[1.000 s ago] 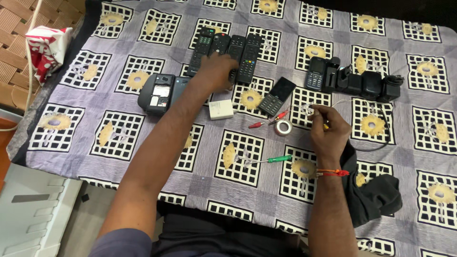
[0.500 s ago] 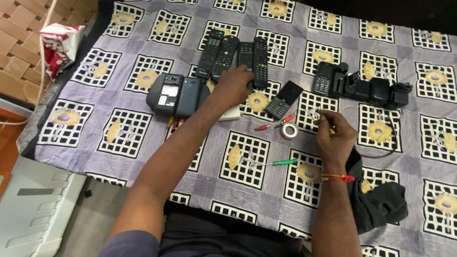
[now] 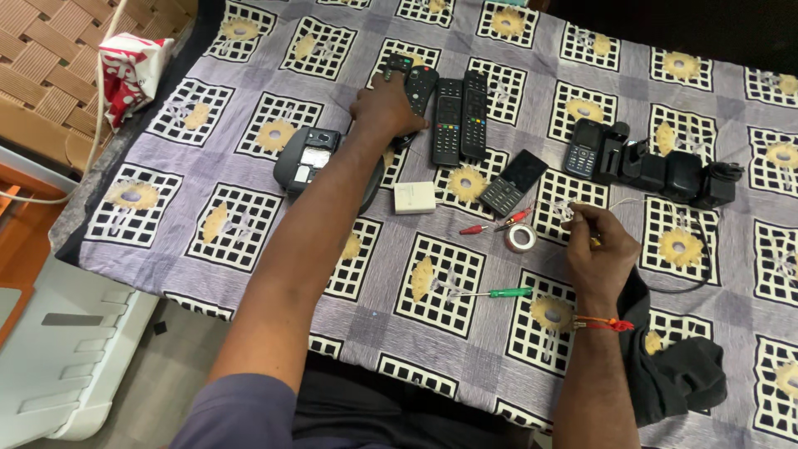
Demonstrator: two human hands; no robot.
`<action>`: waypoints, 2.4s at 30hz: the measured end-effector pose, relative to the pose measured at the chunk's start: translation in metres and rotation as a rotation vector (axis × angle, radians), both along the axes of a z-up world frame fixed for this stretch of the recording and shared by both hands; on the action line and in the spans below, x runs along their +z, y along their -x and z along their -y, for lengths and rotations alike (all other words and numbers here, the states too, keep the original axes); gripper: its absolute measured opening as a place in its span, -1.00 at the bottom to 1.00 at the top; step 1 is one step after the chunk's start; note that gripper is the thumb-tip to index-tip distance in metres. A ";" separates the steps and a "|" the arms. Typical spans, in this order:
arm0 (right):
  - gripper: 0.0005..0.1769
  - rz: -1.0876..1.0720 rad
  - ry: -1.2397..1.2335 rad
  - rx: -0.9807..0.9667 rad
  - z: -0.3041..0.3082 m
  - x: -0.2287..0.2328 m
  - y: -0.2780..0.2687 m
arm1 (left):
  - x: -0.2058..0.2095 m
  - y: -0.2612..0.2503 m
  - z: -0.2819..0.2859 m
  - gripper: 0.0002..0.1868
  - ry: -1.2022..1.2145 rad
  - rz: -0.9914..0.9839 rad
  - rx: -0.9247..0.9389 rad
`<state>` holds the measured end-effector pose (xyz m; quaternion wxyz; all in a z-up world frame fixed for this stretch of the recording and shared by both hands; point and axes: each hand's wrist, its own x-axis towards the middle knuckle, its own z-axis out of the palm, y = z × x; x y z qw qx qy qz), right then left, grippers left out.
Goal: The person uses a screwdriver to disassemble a mobile phone, removes internal components, and then reassembles the device on a table covered with a patterned cloth.
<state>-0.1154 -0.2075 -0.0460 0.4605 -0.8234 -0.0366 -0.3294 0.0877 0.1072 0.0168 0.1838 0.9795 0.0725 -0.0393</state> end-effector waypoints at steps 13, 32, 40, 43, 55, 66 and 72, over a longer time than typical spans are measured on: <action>-0.83 0.004 0.029 0.021 0.006 -0.008 -0.001 | -0.008 -0.041 -0.050 0.08 -0.066 -0.008 0.024; -0.87 0.014 0.218 0.008 0.031 -0.046 -0.011 | -0.018 0.111 -0.243 0.02 -0.100 -0.151 0.261; -0.86 -0.012 0.071 0.099 0.040 -0.057 -0.019 | -0.023 0.138 -0.246 0.12 -0.073 -0.105 0.257; -0.87 -0.004 0.048 0.084 0.035 -0.049 -0.016 | -0.027 0.140 -0.246 0.12 -0.097 -0.088 0.248; -0.85 -0.015 0.016 0.023 0.005 -0.020 -0.006 | -0.008 0.172 -0.216 0.11 -0.103 0.142 0.119; -0.82 0.185 0.448 -0.031 -0.025 0.000 0.006 | -0.005 0.014 0.075 -0.06 0.197 0.212 -0.247; -0.82 0.212 0.417 0.003 -0.022 -0.001 -0.002 | -0.032 -0.011 0.125 0.07 -0.039 0.232 0.013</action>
